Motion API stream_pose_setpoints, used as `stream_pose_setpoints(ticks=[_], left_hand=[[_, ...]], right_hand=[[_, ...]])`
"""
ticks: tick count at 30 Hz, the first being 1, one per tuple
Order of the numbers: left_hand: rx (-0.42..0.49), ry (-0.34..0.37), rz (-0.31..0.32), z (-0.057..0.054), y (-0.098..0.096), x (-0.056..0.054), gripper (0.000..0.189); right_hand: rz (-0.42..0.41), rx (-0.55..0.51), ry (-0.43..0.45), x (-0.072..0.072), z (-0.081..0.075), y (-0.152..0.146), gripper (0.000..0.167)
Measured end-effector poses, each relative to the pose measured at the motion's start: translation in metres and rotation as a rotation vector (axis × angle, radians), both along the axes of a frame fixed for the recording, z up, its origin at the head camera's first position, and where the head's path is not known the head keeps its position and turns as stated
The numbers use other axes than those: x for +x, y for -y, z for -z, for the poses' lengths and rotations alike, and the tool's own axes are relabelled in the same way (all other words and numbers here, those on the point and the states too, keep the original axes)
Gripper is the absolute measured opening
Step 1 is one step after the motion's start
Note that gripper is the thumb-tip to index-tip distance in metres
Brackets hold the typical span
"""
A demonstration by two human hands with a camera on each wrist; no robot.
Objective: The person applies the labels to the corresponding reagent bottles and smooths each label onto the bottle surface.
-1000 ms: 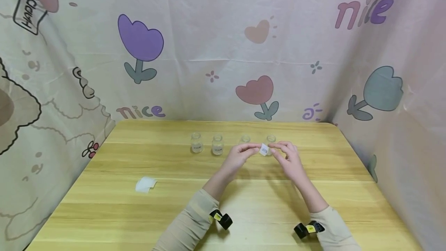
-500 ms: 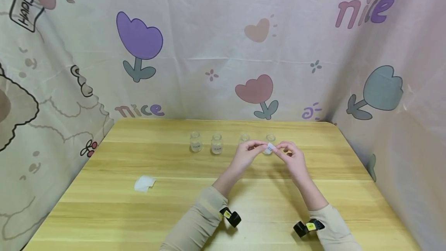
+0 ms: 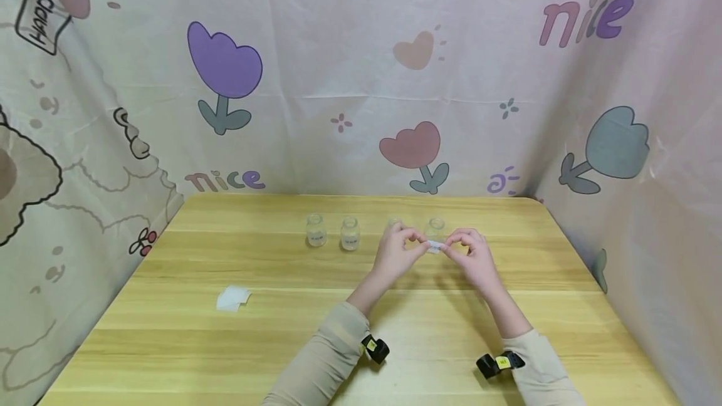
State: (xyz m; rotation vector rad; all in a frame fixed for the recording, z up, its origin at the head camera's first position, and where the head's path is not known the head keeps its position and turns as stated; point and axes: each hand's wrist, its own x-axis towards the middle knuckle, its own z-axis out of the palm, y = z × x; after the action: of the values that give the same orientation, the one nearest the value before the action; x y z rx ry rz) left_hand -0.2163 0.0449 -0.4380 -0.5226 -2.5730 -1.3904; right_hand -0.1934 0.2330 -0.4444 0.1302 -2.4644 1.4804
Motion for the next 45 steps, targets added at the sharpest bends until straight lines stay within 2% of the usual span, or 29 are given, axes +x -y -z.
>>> stream_pose_setpoints(ticks=[6,9,11,15,21,27,34,45], left_hand=[[-0.27,-0.057,-0.019,0.004,-0.006,-0.001,0.012],[-0.356,-0.075,-0.028,0.004,-0.011,-0.001,0.012],[-0.377,-0.078,-0.035,0.004,-0.014,-0.001,0.012],[-0.368,-0.037,-0.048,0.006,-0.019,-0.002,0.011],[-0.331,0.068,-0.04,0.01,-0.024,-0.002,0.019],[-0.319,0.09,-0.035,0.015,-0.024,-0.004,0.023],[-0.309,0.144,-0.023,0.016,-0.025,-0.005,0.026],[-0.287,0.162,-0.015,0.02,-0.026,-0.006,0.031]], right_hand=[[0.018,0.14,-0.024,-0.002,0.005,-0.002,0.01],[0.035,0.197,-0.031,-0.002,0.007,-0.003,0.01],[0.041,0.229,-0.026,-0.003,0.008,-0.003,0.01],[0.048,0.262,0.011,-0.003,0.01,-0.004,0.009],[0.046,0.276,0.068,-0.005,0.011,-0.005,0.016],[0.014,0.298,0.11,-0.005,0.012,-0.007,0.025],[0.007,0.324,0.099,-0.007,0.014,-0.008,0.025],[-0.007,0.346,0.12,-0.007,0.016,-0.008,0.029]])
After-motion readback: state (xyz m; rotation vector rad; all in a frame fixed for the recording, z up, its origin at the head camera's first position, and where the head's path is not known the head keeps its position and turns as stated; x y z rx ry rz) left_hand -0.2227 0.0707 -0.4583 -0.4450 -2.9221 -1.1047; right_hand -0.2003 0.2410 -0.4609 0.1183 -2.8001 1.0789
